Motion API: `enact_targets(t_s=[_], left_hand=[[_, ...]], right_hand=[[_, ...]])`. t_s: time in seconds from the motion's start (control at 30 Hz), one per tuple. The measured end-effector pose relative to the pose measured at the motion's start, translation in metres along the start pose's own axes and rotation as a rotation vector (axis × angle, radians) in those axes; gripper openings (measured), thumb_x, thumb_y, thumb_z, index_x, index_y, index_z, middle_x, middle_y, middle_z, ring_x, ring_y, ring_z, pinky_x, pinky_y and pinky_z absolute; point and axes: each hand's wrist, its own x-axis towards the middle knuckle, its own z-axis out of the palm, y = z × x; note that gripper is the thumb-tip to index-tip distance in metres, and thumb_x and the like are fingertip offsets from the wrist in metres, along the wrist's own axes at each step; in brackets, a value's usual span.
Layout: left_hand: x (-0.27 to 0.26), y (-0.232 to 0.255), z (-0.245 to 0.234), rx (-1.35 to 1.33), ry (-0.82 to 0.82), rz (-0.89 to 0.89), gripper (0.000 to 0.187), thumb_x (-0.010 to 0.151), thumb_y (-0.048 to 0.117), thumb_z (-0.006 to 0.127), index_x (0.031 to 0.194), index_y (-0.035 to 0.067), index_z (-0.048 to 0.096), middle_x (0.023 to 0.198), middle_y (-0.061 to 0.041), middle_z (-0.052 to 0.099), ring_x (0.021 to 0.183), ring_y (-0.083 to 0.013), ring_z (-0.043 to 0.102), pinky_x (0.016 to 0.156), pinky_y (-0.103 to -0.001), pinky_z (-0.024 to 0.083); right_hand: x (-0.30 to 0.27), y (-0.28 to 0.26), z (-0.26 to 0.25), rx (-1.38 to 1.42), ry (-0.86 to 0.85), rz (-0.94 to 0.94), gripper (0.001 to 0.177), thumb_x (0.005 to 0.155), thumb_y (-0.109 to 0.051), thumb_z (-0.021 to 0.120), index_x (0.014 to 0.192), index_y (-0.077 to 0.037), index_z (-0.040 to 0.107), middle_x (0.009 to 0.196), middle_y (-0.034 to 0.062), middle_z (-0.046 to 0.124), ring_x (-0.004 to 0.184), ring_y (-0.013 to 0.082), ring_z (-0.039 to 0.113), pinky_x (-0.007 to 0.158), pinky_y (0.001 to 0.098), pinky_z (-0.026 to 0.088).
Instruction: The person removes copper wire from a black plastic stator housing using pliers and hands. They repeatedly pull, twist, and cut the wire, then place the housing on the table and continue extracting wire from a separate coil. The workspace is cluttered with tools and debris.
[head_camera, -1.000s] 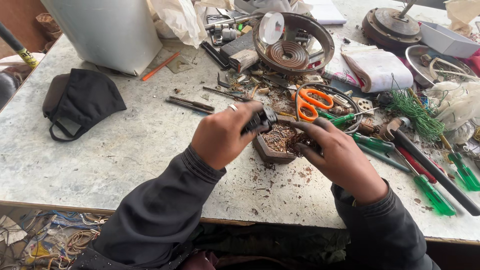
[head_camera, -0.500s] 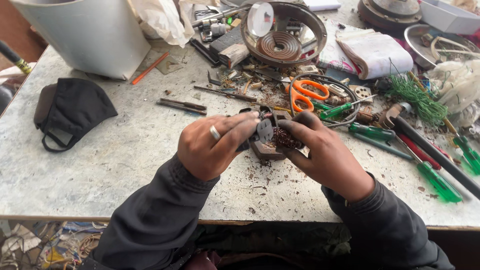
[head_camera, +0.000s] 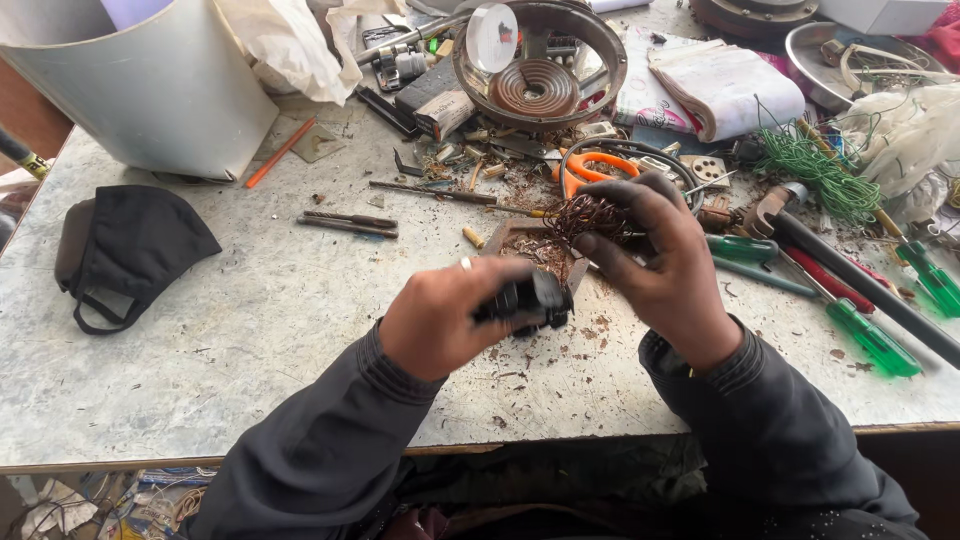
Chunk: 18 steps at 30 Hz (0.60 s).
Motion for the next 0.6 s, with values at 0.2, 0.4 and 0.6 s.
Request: enact_targets(t_s=[0.2,0.4,0.6], left_hand=[[0.004,-0.026,0.006,-0.736,0.021,-0.458,0.039,0.091,0.015,0.079,0.124,-0.002,0.064,0.099,-0.008,0.077,0.085,-0.0112,0.075,0.075,-0.026,0.063],[0.004,-0.024,-0.005,-0.662,0.199,-0.441,0.035,0.09,0.013,0.08,0.118,-0.003,0.065,0.095,-0.008,0.074,0.081,-0.0118,0.072,0.07,-0.025,0.061],[0.004,-0.016,-0.01,0.004,0.279,-0.208,0.04,0.091,0.025,0.084,0.119,0.003,0.066,0.102,-0.011,0.077,0.09,-0.0196,0.078,0.077,-0.028,0.061]], right_hand=[[-0.01,0.006,0.006,0.914,0.027,0.318,0.047,0.097,-0.008,0.071,0.14,0.0,0.054,0.13,0.0121,0.064,0.117,0.0191,0.066,0.102,0.0375,0.058],[-0.002,-0.008,-0.016,0.573,-0.38,0.124,0.037,0.096,-0.008,0.067,0.132,0.002,0.066,0.127,0.0093,0.063,0.119,0.0208,0.063,0.107,0.0354,0.051],[0.005,-0.016,-0.018,-0.142,-0.477,0.009,0.037,0.089,-0.022,0.075,0.124,-0.01,0.071,0.111,0.0082,0.065,0.095,0.0234,0.07,0.085,0.0351,0.058]])
